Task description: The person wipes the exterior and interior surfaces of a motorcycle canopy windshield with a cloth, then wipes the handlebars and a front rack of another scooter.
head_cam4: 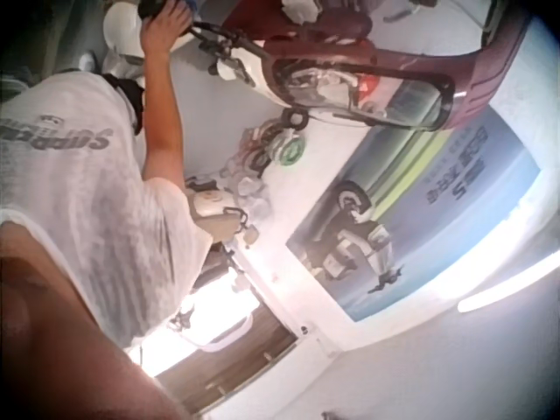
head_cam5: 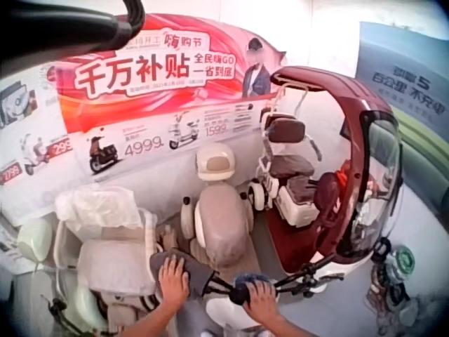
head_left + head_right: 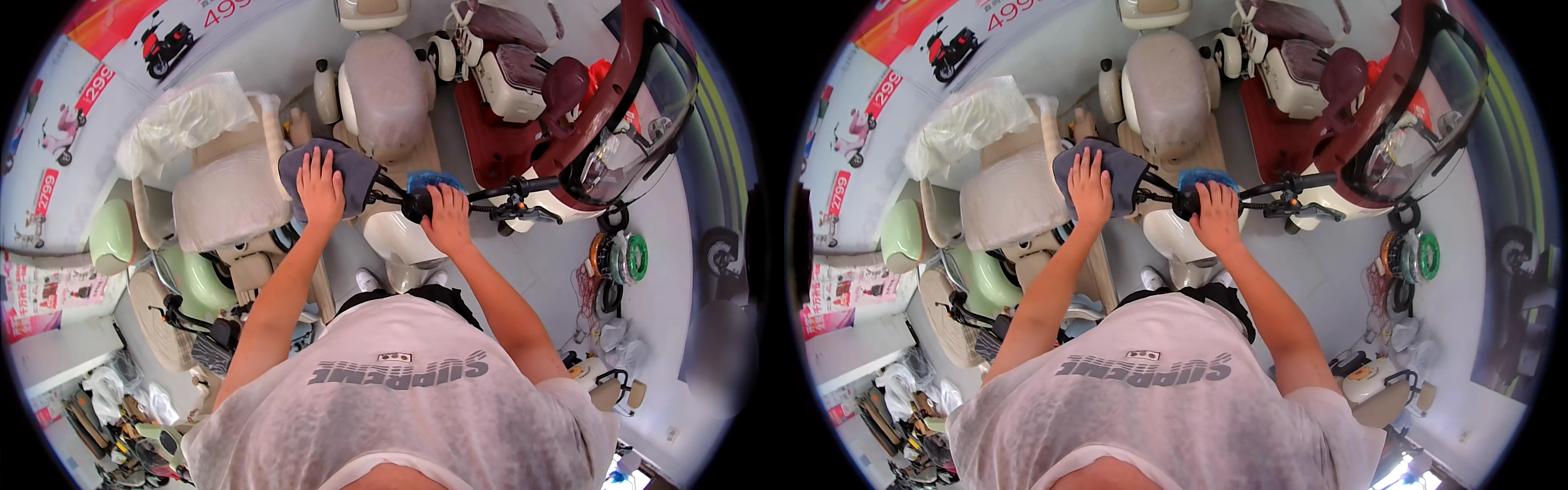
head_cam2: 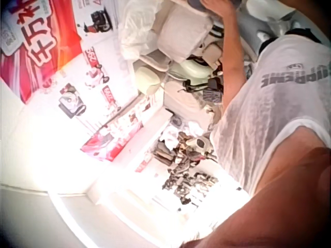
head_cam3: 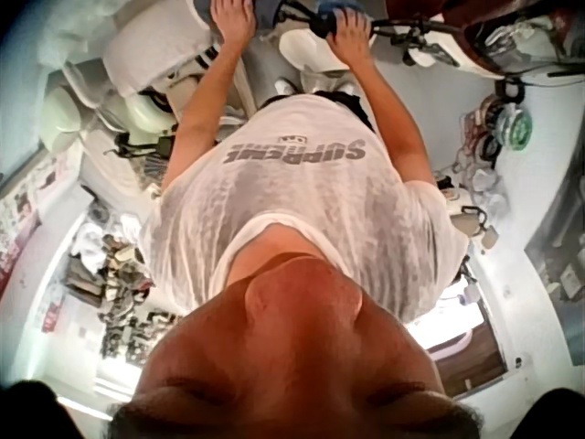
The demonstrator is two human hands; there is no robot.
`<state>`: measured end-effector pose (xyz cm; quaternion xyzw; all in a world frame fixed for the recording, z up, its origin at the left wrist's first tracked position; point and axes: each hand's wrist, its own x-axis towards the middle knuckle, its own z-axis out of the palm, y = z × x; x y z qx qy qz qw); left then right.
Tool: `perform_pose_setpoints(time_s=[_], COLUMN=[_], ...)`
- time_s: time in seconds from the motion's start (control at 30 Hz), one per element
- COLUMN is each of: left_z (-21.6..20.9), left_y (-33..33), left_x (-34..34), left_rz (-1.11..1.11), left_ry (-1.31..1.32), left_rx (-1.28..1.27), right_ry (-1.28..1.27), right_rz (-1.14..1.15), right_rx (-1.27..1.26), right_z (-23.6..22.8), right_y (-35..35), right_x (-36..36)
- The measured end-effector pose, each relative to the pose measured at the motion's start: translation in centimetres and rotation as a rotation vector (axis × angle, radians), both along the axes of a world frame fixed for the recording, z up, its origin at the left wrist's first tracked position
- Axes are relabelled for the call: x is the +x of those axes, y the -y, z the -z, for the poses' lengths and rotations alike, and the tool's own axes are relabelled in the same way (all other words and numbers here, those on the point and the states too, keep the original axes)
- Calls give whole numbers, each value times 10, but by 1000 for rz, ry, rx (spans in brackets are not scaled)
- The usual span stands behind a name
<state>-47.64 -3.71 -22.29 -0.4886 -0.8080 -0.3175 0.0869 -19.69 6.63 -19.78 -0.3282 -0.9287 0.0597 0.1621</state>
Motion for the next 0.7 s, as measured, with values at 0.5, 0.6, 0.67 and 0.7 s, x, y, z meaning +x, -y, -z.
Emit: perform_pose_setpoints(time_s=[0.5,0.6,0.67,0.7], left_z=[-10,-12,-18,-20], left_y=[-14,-9,-1,4], left_x=[109,111,129,139], left_rz=[-354,-420,-438,-392], left_ry=[410,477,451,463], left_rx=[327,390,374,362], right_ry=[-163,-214,-287,-292], right_rz=[-140,-188,-198,-208], right_rx=[-153,-265,-228,-490], right_z=[-19,-39,-48,-46], right_y=[-6,-9,-13,-17], right_x=[22,45,63,73])
